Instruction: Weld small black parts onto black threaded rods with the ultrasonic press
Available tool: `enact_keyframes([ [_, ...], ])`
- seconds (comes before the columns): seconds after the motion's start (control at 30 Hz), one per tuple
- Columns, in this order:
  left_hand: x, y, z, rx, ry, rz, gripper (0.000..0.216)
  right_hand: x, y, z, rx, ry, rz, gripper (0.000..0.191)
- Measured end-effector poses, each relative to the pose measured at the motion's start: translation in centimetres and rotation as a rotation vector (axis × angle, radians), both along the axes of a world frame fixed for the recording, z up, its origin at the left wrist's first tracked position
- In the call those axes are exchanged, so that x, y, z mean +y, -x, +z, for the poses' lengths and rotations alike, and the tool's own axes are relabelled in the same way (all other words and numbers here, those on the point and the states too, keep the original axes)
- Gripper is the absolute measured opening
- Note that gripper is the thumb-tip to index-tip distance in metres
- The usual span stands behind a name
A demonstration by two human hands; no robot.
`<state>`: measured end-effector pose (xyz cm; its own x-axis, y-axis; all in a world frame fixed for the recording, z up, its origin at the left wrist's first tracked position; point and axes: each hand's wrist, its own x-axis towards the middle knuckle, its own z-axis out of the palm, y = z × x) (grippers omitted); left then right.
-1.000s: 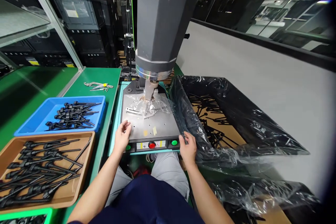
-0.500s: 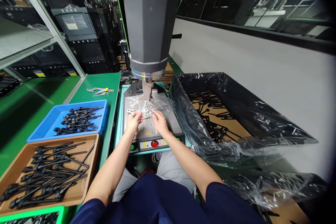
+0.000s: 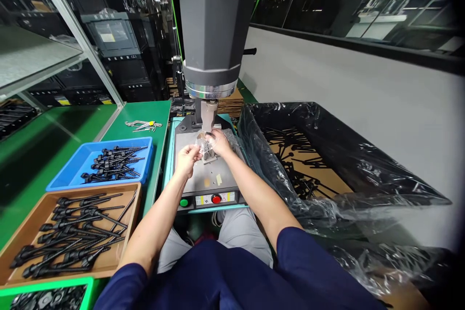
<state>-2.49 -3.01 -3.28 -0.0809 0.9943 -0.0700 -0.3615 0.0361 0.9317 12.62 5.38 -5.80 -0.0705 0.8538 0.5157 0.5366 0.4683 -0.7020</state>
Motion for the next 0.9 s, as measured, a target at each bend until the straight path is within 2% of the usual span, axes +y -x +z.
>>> enact_keyframes([
  [0.1,0.3,-0.1,0.5,0.0,-0.013,0.011,0.037,-0.1,-0.2,1.3,0.021,-0.011,0.011,0.022],
  [0.2,0.2,-0.1,0.3,0.01,-0.011,0.019,0.037,-2.1,-0.6,1.6,0.059,-0.035,-0.002,0.023],
  [0.3,-0.3,0.1,-0.9,0.048,0.011,0.018,0.036,-5.8,-1.3,0.3,0.12,0.032,-0.045,0.025],
  [0.37,-0.6,0.3,-2.0,0.086,0.031,0.009,0.036,-9.0,-1.7,-1.1,0.185,0.177,-0.045,0.027],
  [0.43,-1.0,0.6,-3.0,0.108,0.057,-0.013,0.036,-12.1,-2.0,-2.4,0.261,0.333,0.013,0.029],
  [0.5,-1.6,1.0,-3.8,0.121,0.101,-0.02,0.038,-14.7,-2.0,-3.0,0.349,0.417,0.09,0.032],
  [0.63,-4.5,1.8,-4.8,0.212,0.163,0.103,0.048,-17.2,-1.4,-2.2,0.585,0.438,0.224,0.039],
  [0.67,-5.6,2.0,-4.8,0.235,0.149,0.092,0.048,-17.3,-1.3,-1.8,0.652,0.447,0.253,0.04],
  [0.7,-6.8,2.2,-4.7,0.255,0.127,0.042,0.048,-17.2,-1.1,-1.4,0.718,0.461,0.274,0.042],
  [0.8,-10.4,2.7,-4.3,0.301,0.084,-0.224,0.045,-16.6,-0.5,-0.7,0.892,0.51,0.272,0.047],
  [0.9,-12.5,3.3,-4.0,0.279,0.089,-0.327,0.045,-15.9,0.0,-0.5,0.977,0.549,0.24,0.051],
])
